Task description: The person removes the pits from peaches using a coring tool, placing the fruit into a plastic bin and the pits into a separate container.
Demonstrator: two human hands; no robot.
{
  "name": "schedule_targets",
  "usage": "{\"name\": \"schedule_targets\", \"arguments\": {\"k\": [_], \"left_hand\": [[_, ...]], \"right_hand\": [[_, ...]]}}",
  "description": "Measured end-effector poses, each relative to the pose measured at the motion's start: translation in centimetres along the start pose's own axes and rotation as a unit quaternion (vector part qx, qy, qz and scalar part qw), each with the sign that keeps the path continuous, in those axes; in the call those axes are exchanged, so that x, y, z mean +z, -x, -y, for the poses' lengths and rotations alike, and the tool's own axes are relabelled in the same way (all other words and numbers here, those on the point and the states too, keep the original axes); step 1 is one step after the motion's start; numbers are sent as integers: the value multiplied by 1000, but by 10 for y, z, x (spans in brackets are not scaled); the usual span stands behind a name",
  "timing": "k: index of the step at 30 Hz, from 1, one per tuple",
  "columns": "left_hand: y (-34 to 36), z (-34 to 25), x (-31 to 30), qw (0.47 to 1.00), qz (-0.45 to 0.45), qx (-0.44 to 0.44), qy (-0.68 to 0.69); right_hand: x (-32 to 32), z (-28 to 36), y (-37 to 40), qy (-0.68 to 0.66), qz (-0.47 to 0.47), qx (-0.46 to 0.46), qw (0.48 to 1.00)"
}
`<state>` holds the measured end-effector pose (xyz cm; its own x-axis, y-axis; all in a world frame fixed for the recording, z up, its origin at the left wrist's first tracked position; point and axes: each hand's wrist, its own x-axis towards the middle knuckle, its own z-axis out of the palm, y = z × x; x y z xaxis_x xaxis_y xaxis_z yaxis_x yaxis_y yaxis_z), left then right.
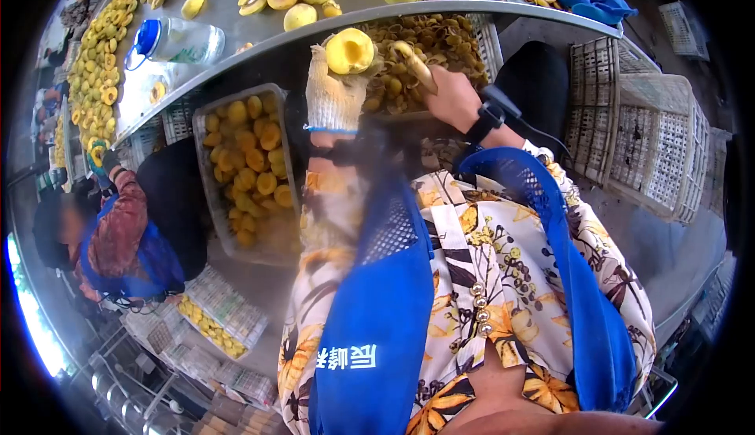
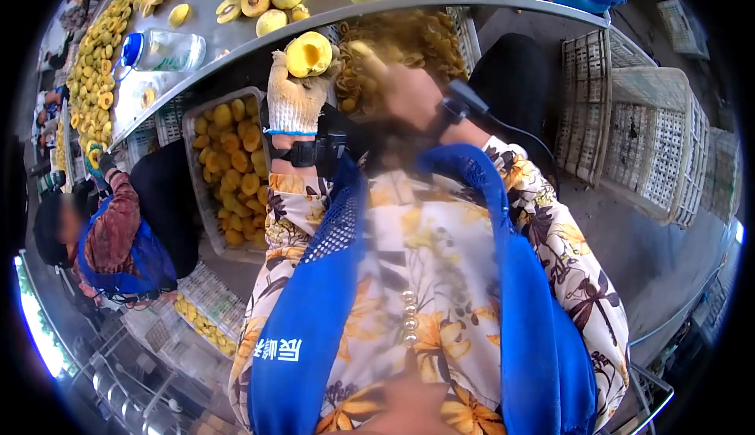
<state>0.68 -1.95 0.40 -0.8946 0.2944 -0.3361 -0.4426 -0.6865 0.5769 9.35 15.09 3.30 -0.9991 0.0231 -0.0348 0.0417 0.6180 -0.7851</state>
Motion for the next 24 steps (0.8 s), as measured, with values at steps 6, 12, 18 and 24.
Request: {"name": "schedule_targets", "arguments": {"k": [6,12,18,24], "left_hand": [[17,8,5,999,-28,-35,-13],[25,43,-53,987,13,26,-155],[40,41,-88,973,24,102,-205],[151,-54,-132,744,-273,254,-555]], "right_hand": [[29,9,-16,0,-64,-89,994],[37,17,-22,141,37,-214,966],[38,24,-19,-463,148,231,843],[43,-11,-5,-104,134,197,965]]}}
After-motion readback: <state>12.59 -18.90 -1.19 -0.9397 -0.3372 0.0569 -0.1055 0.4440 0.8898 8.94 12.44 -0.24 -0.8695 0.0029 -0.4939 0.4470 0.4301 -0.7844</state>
